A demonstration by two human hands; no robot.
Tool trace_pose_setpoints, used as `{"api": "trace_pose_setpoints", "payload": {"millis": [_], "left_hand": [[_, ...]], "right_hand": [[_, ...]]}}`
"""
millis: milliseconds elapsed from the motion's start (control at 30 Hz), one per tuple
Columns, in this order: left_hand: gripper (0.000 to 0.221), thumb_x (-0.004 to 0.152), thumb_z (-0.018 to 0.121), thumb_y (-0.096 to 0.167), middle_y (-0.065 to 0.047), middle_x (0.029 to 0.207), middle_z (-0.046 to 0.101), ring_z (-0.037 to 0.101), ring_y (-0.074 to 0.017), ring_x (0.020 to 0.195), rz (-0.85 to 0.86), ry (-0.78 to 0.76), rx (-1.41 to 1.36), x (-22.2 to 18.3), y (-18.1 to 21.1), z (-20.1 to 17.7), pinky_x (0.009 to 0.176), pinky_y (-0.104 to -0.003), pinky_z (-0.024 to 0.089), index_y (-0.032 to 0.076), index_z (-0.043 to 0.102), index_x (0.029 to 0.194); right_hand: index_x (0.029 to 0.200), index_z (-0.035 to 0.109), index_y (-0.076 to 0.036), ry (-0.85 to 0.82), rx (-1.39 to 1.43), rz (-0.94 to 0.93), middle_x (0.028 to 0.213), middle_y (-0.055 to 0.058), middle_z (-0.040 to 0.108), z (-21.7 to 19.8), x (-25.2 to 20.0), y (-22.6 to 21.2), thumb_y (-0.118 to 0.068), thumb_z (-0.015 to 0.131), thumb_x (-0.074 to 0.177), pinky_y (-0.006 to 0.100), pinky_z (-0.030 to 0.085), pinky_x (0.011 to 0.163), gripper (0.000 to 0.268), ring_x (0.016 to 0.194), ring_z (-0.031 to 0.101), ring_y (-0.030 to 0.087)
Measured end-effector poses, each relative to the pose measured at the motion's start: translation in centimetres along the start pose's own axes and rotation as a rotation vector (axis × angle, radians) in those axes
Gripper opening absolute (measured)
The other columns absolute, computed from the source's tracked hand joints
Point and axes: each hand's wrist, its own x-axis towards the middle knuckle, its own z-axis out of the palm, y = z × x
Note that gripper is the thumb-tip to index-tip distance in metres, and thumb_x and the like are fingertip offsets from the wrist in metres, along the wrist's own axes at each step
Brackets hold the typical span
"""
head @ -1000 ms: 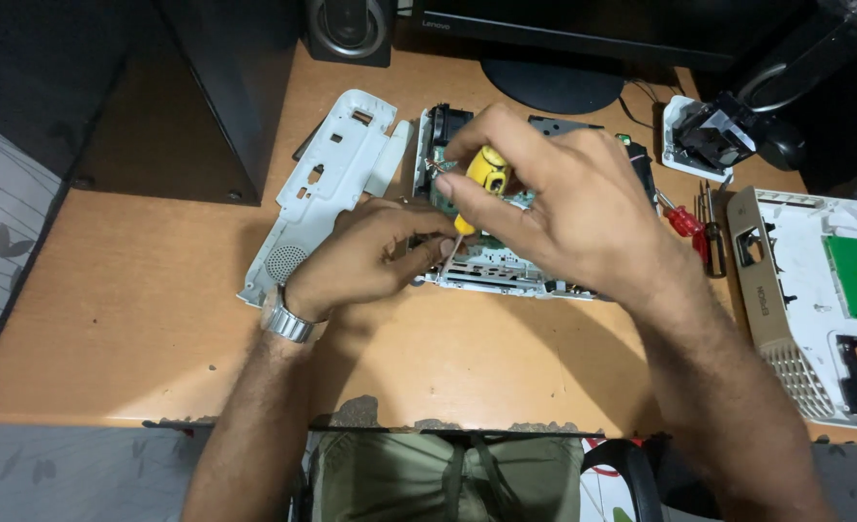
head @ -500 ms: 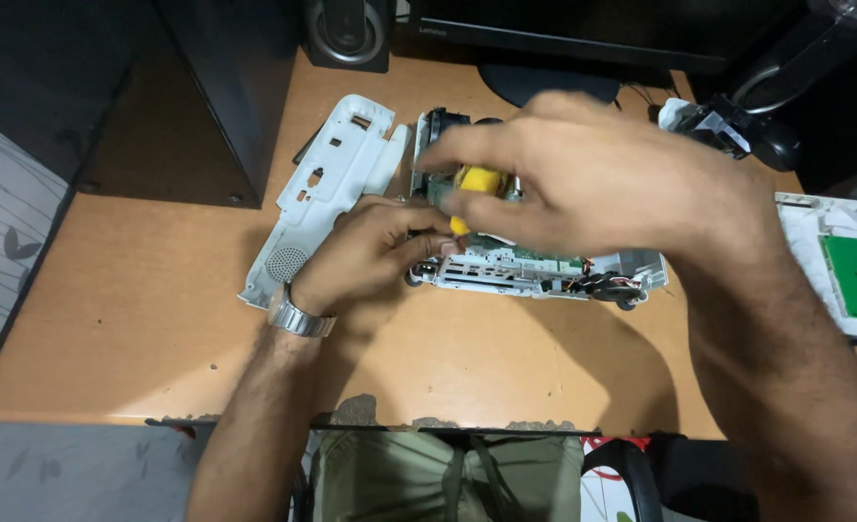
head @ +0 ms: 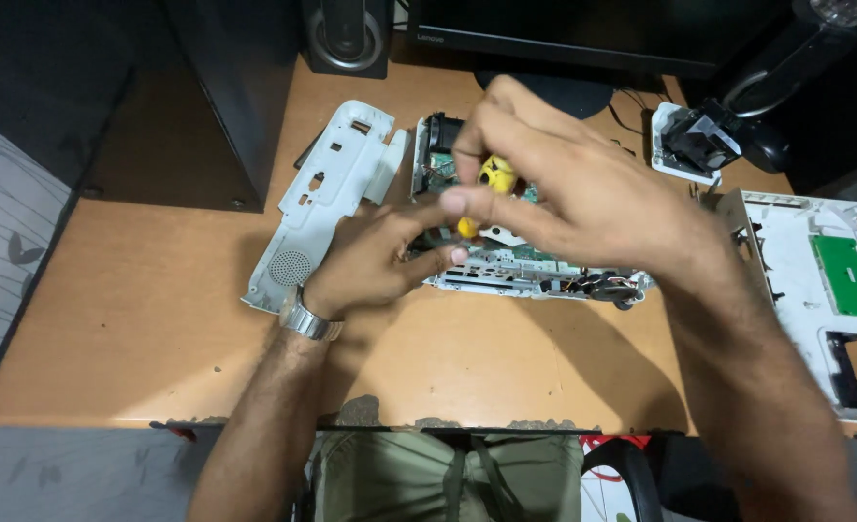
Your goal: Removing the main circuit board from an electronic device using a screwdriver.
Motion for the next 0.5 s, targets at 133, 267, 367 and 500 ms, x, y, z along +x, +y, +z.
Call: {"api": "trace_pose_setpoints", "payload": {"millis": [133,267,367,500], "left_hand": [[0.033,0.104,0.052,0.032,-0.005,0.122,0.077,0.075,-0.0176,0.104,0.087,-0.039,-0.287,0.3,-0.4,0.0,0.088,-0.028,0.054,0.012,0.07,0.123],[0.013,0.093,0.071,0.033,0.008,0.092,0.081,0.072,-0.0054,0.077,-0.045,0.097,-0.167,0.2,-0.4,0.3,0.063,-0.024,0.048,0.022,0.077,0.098],[0.014,0.088,0.081,0.026,0.007,0.085,0.077,0.07,-0.0053,0.078,-0.033,0.175,-0.231,0.3,-0.6,0.8,0.067,-0.024,0.049,0.017,0.071,0.085],[0.028,0.082,0.085,0.037,0.014,0.087,0.071,0.065,-0.0089,0.08,-0.104,0.225,0.024,0.3,0.1,1.3,0.058,-0.03,0.04,0.023,0.06,0.081]], "right_hand": [[0.118,0.054,-0.006,0.192,0.111,-0.02,0.109,0.007,0.052,2.4,-1.4,1.2,-0.027,0.065,0.103,0.033,0.042,0.087,0.028,0.096,0.053,0.019],[0.137,0.041,-0.003,0.338,0.536,-0.054,0.131,0.016,0.057,5.6,-2.8,3.0,-0.013,0.064,0.101,0.035,0.054,0.1,0.044,0.122,0.06,0.024],[0.139,0.043,-0.006,0.412,0.607,0.045,0.135,0.013,0.055,7.9,-3.4,4.1,-0.014,0.078,0.089,0.035,0.051,0.1,0.062,0.124,0.057,0.024],[0.125,0.059,-0.008,0.508,0.686,0.316,0.116,0.004,0.067,9.8,-3.5,3.5,-0.018,0.084,0.081,0.028,0.057,0.091,0.051,0.103,0.064,0.016]]}}
